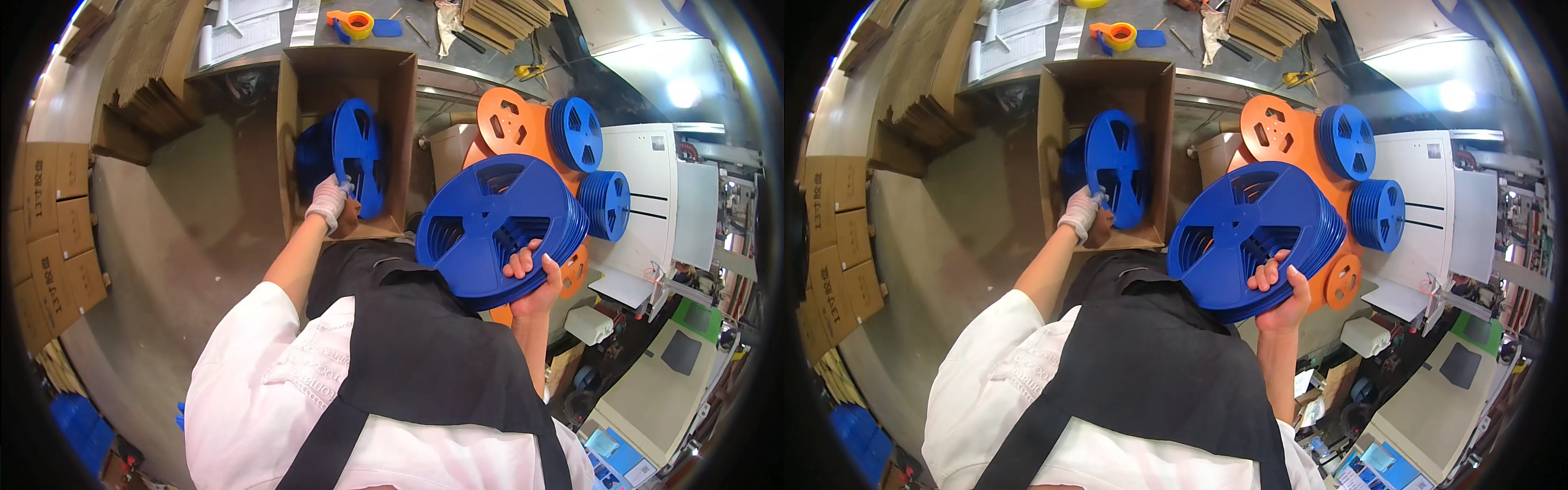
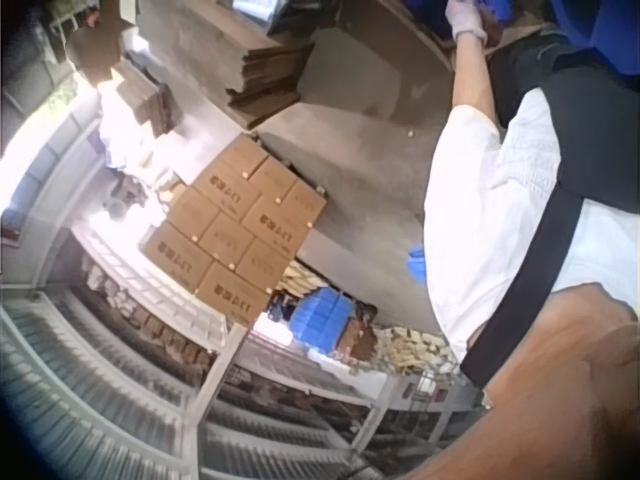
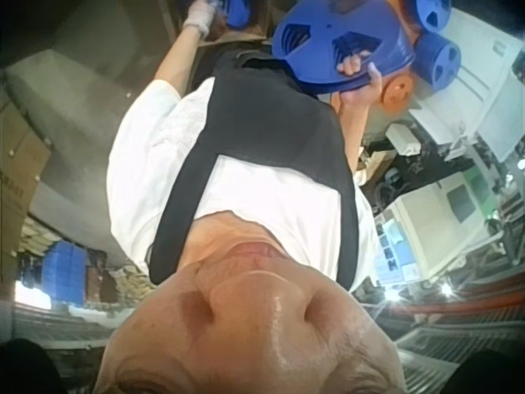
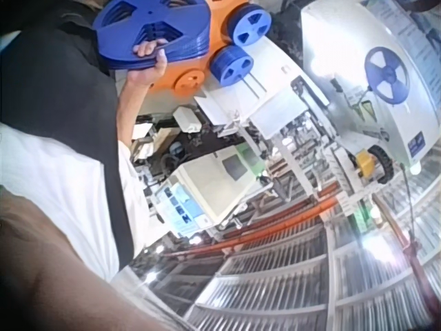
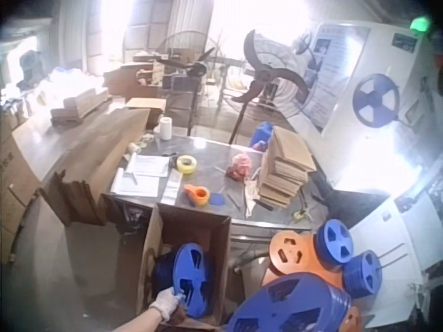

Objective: The person assembles a cardboard box, seals the bottom with a tape dispenser, and then wipes and places several large blue plastic reels into it.

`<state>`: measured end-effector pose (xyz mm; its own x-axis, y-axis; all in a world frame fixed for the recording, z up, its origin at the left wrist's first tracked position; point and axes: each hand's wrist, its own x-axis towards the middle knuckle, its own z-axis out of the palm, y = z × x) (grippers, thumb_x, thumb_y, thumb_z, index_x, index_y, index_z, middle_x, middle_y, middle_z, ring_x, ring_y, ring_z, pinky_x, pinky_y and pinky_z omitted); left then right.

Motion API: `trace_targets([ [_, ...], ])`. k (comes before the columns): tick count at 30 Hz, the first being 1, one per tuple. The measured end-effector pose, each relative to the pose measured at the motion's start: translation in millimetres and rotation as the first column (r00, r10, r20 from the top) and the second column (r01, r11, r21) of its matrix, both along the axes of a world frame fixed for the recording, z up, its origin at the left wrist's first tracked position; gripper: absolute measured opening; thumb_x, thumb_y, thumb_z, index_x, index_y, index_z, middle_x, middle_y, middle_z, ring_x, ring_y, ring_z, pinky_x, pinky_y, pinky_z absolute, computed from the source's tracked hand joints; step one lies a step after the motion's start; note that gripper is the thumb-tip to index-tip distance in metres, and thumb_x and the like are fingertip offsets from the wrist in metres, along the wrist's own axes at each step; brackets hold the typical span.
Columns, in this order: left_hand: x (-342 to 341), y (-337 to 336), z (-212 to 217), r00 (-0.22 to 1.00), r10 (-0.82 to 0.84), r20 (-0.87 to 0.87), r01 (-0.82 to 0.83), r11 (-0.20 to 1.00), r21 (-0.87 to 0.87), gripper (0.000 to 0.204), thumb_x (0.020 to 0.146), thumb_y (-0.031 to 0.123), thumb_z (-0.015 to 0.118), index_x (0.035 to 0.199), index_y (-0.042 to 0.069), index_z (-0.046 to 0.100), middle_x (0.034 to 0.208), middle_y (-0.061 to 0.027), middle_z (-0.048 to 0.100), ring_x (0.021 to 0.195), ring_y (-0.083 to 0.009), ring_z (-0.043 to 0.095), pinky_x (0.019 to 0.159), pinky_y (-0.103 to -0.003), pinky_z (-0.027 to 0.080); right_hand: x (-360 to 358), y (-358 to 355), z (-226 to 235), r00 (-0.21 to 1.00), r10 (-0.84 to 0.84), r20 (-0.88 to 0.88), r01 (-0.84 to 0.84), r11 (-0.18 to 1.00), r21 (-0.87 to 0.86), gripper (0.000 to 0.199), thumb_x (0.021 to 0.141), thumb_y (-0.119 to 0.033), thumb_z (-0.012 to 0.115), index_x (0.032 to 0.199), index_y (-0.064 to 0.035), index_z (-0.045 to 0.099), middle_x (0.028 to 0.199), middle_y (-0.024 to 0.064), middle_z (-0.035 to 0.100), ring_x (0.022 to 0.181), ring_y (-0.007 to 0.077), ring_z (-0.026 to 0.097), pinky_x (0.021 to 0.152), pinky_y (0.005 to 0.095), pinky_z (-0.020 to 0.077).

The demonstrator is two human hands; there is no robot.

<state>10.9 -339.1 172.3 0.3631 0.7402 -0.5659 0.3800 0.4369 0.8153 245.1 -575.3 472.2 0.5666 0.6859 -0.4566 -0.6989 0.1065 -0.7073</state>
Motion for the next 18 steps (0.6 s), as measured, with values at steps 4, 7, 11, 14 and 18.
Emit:
trace_targets([
  [4,-27,1,-33,0.999,0.041,-0.020,-0.040,0.995,0.086,0.017,0.090,0.012,0.057,0.104,0.004,0.063,0.088,-0.0106,0.068,0.079,-0.0199,0.065,0.074,-0.032,0.050,-2,-2,1,1.000,-0.010,0.004,0.010,1.000,0.000,0.028,0.084,-0.024,0.054,0.104,-0.0042,0.053,0.070,0.0031,0.047,0.062,0.0142,0.045,0.064,0.0323,0.0439],
  [7,-30,12,-40,0.991,-0.037,-0.127,0.049,0.994,0.098,0.022,0.090,0.015,0.059,0.108,0.003,0.060,0.094,-0.0126,0.066,0.084,-0.0237,0.062,0.079,-0.034,0.048,-2,-2,-1,1.000,-0.018,-0.001,0.018,1.000,-0.003,0.028,0.084,-0.024,0.055,0.104,-0.0045,0.053,0.070,0.0031,0.047,0.061,0.0142,0.045,0.063,0.0320,0.0432],
  [11,-11,29,-14,0.833,-0.240,-0.498,0.161,0.967,-0.196,0.074,0.083,0.026,0.066,0.144,0.005,0.030,0.135,-0.0242,0.048,0.126,-0.0359,0.047,0.102,-0.039,0.040,-2,-7,-2,1.000,-0.022,-0.010,0.022,0.999,0.037,0.026,0.085,-0.025,0.054,0.102,-0.0052,0.052,0.067,0.0036,0.046,0.059,0.0152,0.045,0.062,0.0328,0.0432],
  [14,-29,19,-15,0.865,-0.177,-0.469,0.133,0.983,-0.125,0.073,0.082,0.020,0.066,0.144,0.005,0.031,0.138,-0.0225,0.047,0.128,-0.0336,0.046,0.104,-0.037,0.039,1,-12,-2,0.999,0.033,-0.018,-0.030,0.986,0.164,0.026,0.086,-0.027,0.054,0.099,-0.0055,0.050,0.065,0.0040,0.045,0.057,0.0155,0.044,0.061,0.0328,0.0425],
  [18,-43,4,-4,0.943,-0.141,-0.302,0.177,0.979,0.098,0.060,0.084,0.016,0.065,0.139,0.006,0.042,0.135,-0.0198,0.051,0.127,-0.0289,0.048,0.103,-0.035,0.039,14,-22,8,0.997,0.061,-0.050,-0.040,0.938,0.344,0.030,0.086,-0.034,0.058,0.091,-0.0073,0.045,0.057,0.0005,0.042,0.048,0.0116,0.041,0.051,0.0289,0.0386],
])
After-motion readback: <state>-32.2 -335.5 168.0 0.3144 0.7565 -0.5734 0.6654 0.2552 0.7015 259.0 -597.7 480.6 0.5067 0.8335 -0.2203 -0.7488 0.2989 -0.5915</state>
